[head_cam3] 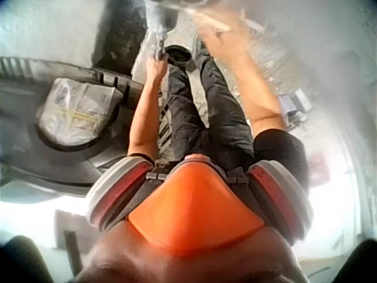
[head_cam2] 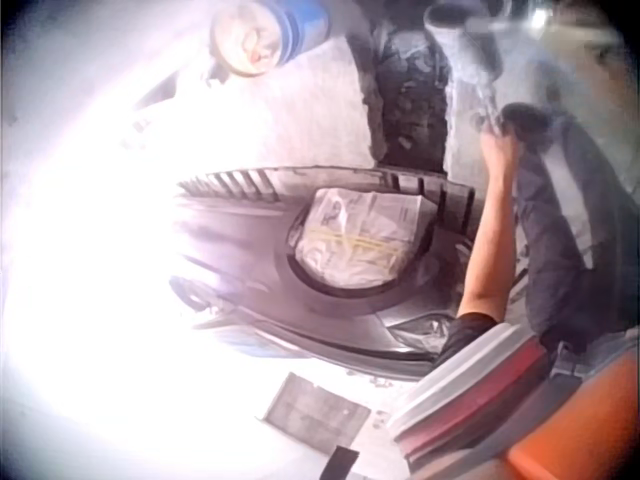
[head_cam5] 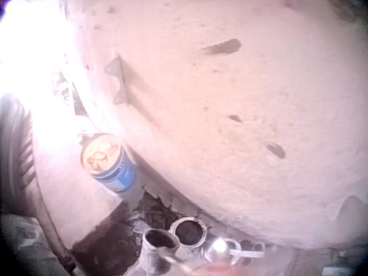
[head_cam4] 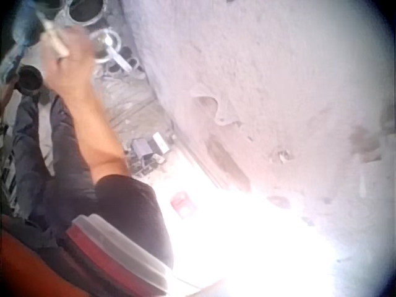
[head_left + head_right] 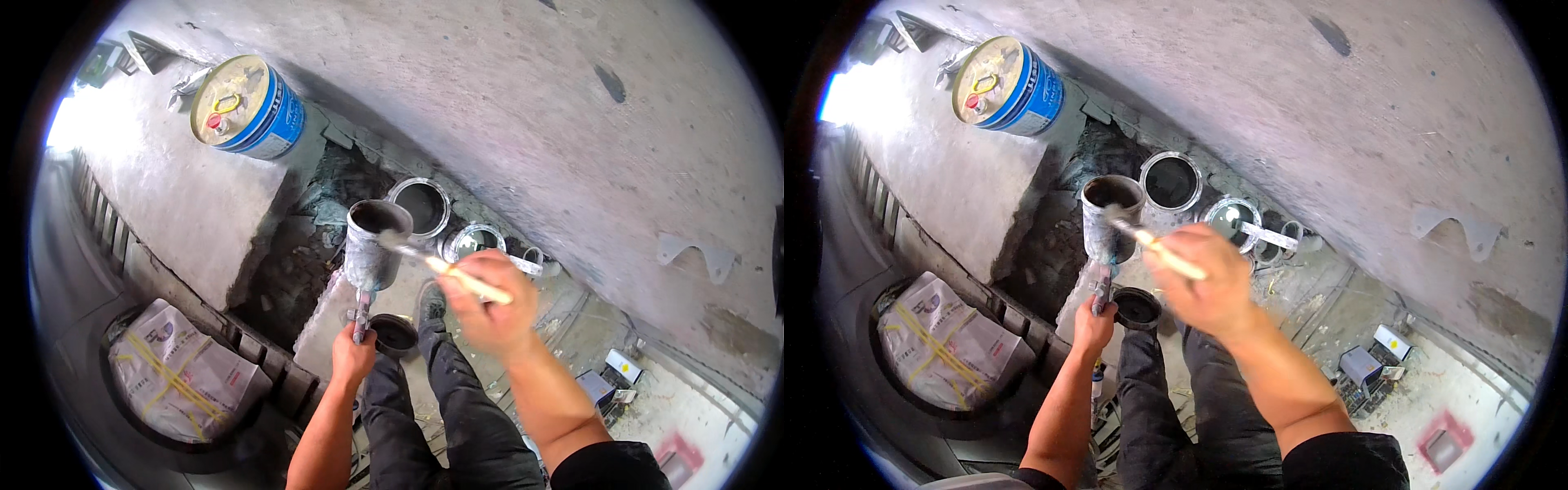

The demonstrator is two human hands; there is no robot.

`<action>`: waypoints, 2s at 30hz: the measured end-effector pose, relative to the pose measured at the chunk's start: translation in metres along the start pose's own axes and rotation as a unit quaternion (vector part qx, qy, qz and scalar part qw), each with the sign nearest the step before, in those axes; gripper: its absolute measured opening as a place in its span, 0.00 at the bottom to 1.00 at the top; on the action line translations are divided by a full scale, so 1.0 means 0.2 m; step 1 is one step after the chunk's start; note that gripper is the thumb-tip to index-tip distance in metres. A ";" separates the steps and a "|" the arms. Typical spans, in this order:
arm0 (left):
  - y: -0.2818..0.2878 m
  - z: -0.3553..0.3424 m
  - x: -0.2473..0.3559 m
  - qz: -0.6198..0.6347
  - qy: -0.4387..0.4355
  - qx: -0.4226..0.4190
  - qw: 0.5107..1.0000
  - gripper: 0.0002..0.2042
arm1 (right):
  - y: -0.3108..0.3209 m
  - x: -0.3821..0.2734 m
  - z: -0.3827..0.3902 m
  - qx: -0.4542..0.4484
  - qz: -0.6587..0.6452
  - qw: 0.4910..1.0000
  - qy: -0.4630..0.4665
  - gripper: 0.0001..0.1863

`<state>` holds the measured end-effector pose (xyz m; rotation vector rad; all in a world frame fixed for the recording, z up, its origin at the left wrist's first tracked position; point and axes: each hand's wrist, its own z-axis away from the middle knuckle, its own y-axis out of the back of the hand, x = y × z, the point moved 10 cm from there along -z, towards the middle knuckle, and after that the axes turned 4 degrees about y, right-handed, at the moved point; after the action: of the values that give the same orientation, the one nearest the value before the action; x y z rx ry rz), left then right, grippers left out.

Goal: The person mixes paint by pouring liquid from containers into a larger basin and stirring with a metal rod while holding a spray gun.

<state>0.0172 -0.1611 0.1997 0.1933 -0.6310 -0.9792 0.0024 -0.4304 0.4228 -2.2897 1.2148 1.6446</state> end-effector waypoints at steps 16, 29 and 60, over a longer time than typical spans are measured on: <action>-0.02 -0.02 -0.01 0.048 0.009 -0.076 0.996 0.10 | 0.00 0.28 0.06 -0.005 0.003 0.986 -0.169 0.08; 0.00 0.06 0.01 0.155 0.113 -0.292 0.937 0.06 | 0.15 0.63 0.05 0.160 -0.400 0.836 -0.341 0.04; -0.02 0.01 -0.03 0.073 0.017 -0.317 0.945 0.07 | 0.17 0.58 -0.03 0.027 -0.286 0.892 -0.348 0.04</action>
<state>0.0111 -0.1581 0.1963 -0.4021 -0.2669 -0.9859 -0.0011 -0.5205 0.3424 -1.5354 0.3672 1.8613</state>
